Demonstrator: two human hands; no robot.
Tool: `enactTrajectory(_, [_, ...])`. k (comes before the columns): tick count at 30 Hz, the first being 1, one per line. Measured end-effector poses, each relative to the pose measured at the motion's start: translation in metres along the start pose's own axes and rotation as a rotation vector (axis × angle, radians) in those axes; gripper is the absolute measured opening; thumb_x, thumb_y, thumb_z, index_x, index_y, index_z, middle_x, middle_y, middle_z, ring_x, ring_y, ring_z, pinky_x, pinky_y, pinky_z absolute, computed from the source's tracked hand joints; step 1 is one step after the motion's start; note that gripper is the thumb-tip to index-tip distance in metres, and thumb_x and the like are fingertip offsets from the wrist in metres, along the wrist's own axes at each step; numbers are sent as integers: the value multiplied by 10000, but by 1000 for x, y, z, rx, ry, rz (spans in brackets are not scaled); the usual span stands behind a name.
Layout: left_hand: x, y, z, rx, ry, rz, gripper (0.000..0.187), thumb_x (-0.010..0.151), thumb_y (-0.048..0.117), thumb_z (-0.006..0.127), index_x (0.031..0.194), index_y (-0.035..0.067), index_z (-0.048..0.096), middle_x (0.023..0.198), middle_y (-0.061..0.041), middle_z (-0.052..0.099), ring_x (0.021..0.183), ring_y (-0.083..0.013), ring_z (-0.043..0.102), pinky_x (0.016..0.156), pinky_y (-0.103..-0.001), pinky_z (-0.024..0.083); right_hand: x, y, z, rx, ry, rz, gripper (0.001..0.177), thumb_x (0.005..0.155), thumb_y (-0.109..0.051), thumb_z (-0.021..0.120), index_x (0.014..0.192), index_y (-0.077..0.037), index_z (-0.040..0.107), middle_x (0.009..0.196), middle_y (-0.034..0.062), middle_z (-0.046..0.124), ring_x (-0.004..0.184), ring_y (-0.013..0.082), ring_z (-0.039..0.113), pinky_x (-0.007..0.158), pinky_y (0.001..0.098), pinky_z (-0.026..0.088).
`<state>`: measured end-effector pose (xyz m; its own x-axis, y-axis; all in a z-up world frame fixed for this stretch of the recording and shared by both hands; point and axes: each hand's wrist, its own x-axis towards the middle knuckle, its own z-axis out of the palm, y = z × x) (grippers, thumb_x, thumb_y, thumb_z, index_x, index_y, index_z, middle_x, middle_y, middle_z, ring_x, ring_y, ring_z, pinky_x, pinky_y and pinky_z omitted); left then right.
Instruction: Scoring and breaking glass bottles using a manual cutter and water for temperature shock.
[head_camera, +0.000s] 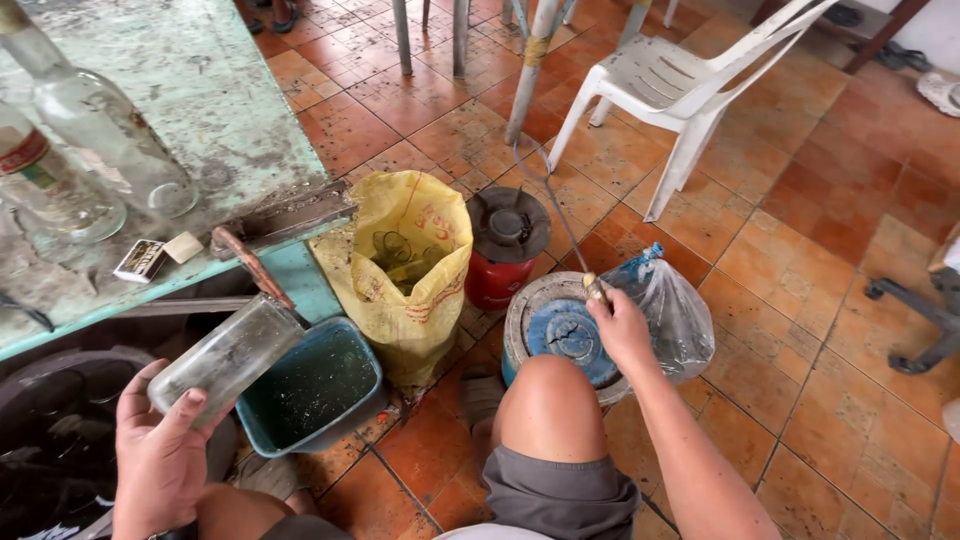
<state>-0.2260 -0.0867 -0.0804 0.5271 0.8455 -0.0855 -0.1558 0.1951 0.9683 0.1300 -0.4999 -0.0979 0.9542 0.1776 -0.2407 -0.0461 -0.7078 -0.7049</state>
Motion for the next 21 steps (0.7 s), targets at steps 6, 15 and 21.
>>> enactTrajectory(6, [1,-3,-4,28,17,0,531,949,42,569,1437,132,380,1383,-116,453,1280,-275,508,1009,-562,527,28,68,51,-189,63,-30,276,1027,-362,540,983,-92,578,844,87,603,737,266,563,630,438,370])
enactTrajectory(15, [-3,1,-1,25,43,-16,544,933,21,582,1434,107,385,1354,-140,504,1268,-284,541,1009,-526,528,76,117,106,-230,68,-48,376,1005,-363,544,1201,-43,572,1190,206,607,1124,402,564,872,542,456])
enactTrajectory(21, [-3,0,-1,40,53,-34,567,927,11,594,1450,97,393,1322,-132,530,1238,-276,555,994,-514,534,86,124,121,-277,79,-53,385,987,-360,563,1222,-56,567,1219,208,607,1133,423,575,909,563,461])
